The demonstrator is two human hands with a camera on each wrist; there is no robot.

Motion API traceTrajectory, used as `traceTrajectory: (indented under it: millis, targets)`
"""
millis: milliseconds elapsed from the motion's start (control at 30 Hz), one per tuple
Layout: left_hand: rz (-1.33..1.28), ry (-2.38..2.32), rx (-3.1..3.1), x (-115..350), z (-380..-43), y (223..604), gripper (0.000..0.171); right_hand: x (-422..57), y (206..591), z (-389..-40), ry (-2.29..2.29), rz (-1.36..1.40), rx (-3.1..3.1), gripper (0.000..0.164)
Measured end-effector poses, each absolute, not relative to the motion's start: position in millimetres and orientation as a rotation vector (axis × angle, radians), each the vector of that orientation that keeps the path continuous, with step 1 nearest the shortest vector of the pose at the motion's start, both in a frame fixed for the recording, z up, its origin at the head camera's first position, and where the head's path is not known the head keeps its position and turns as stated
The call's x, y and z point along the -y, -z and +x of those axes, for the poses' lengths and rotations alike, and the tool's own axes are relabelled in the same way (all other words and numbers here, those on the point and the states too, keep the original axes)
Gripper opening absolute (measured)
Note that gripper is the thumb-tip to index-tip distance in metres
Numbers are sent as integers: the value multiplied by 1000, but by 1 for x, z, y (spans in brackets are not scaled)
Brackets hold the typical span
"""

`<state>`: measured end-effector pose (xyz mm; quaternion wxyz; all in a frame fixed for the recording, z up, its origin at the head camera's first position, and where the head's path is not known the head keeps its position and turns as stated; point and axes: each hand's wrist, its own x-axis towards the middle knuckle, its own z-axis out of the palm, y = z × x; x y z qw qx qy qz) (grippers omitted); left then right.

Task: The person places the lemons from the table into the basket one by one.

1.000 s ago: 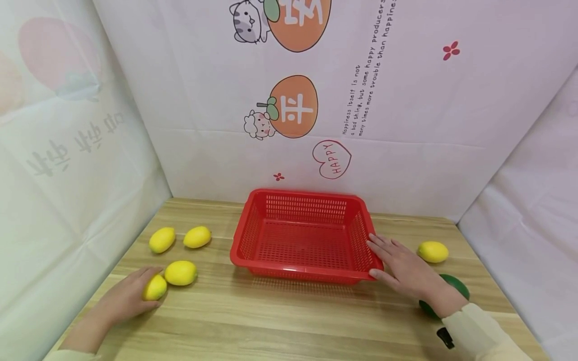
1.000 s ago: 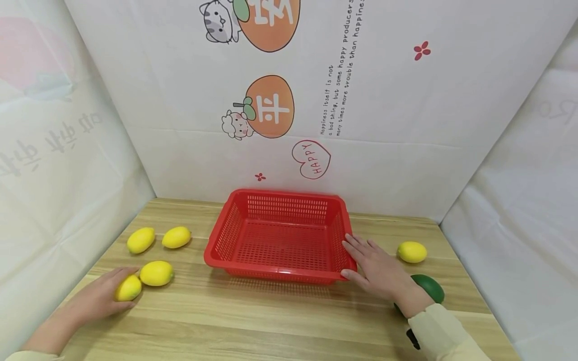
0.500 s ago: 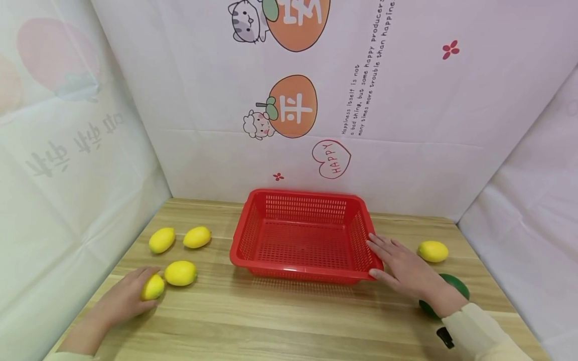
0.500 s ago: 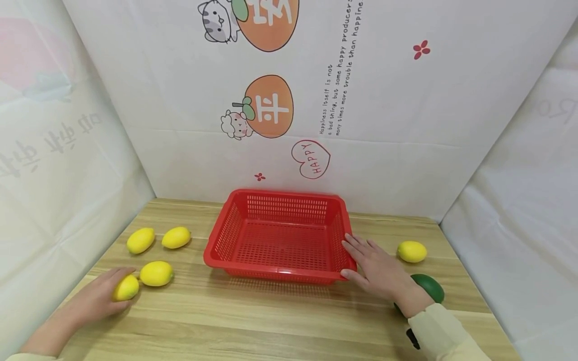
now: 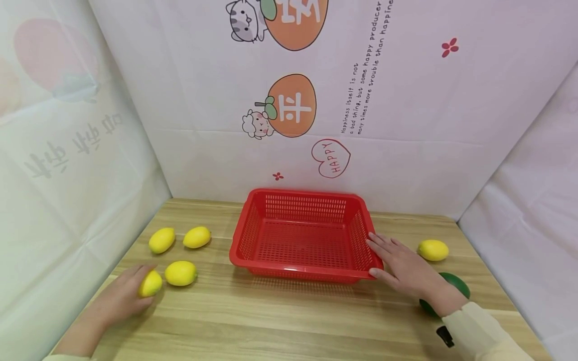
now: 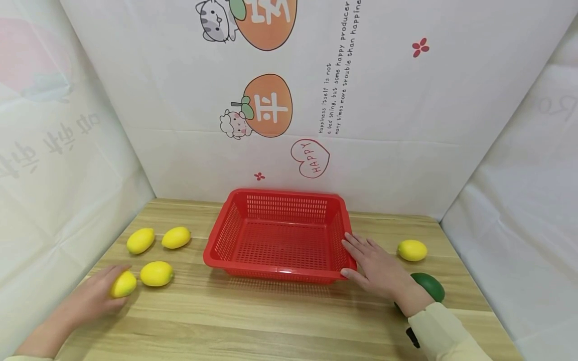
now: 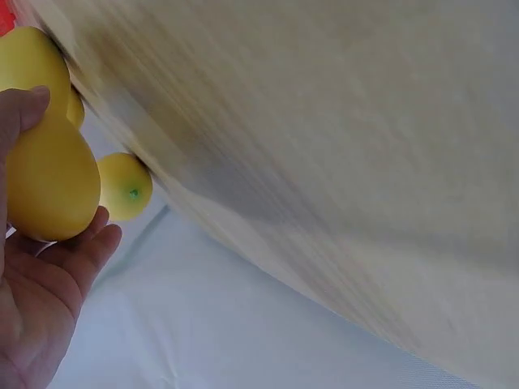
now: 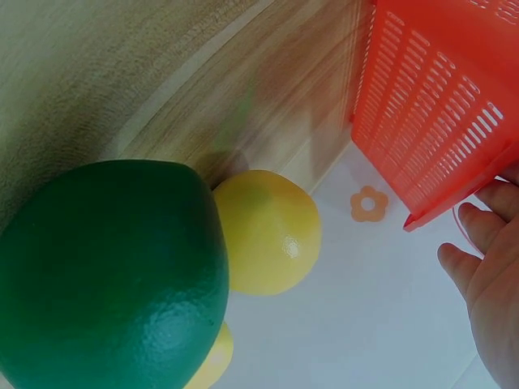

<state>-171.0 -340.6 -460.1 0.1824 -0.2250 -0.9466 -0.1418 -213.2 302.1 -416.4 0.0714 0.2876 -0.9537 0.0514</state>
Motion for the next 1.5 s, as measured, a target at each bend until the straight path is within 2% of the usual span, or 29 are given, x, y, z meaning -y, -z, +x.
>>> traceTrajectory:
  millis: [667, 800, 933, 1500]
  targets:
    - [-776, 262, 2481, 337, -183, 462, 71, -302, 415, -214, -162, 861, 2875, 78]
    - [-830, 218, 2338, 337, -190, 461, 58, -302, 415, -214, -156, 866, 2877, 78]
    - [-868, 159, 2191, 332, -196, 459, 75, -302, 415, -214, -147, 865, 2878, 78]
    - [-1037, 116, 2061, 310, -208, 440, 61, -302, 415, -214, -150, 848, 2892, 79]
